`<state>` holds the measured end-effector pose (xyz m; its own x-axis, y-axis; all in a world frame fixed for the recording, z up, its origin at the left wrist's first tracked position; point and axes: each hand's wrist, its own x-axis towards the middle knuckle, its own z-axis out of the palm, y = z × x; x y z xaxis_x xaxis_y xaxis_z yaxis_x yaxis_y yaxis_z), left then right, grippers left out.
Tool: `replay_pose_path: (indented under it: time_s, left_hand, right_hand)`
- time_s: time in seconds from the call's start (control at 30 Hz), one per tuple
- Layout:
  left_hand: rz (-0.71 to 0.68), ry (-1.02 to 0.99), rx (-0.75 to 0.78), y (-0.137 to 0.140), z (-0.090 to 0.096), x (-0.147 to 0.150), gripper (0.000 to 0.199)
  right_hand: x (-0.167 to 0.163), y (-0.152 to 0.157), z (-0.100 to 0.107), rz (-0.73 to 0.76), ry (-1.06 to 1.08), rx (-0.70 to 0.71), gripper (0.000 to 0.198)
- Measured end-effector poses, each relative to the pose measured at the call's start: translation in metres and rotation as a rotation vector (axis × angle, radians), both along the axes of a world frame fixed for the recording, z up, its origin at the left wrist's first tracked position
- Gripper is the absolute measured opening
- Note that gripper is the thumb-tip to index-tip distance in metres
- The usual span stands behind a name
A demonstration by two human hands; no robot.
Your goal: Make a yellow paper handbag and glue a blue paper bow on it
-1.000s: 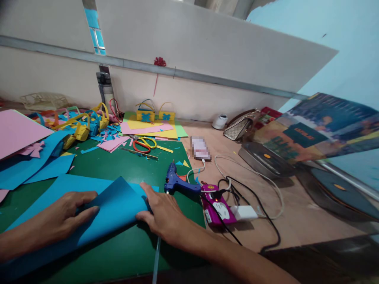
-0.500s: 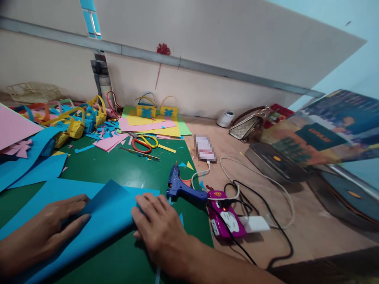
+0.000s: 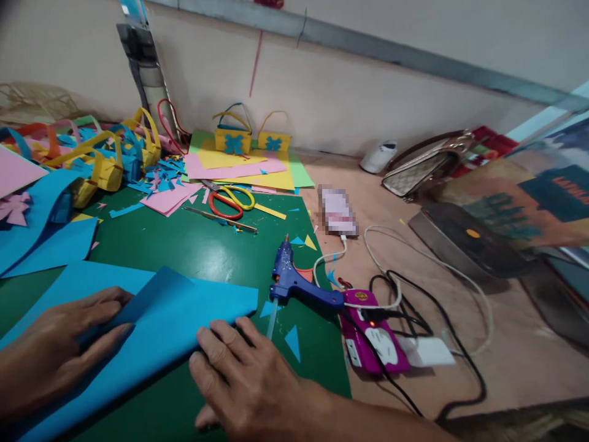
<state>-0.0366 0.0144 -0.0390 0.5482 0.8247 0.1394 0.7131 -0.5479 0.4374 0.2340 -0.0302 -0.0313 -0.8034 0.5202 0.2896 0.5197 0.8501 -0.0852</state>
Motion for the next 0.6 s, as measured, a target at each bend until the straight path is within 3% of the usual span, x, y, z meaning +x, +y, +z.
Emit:
replay_pose_path:
  time_s: [0.33,0.6]
  left_hand:
    - [0.086,0.09,-0.037,-0.006,-0.003,-0.006,0.025]
    - [0.113,0.108,0.062,-0.008,-0.01,-0.021,0.023]
  right_hand:
    - [0.004,0.006,0.005,-0.091,-0.053,-0.086,0.055]
    - [0.008,0.009,0.007,-0.084,-0.093,-0.189,0.058]
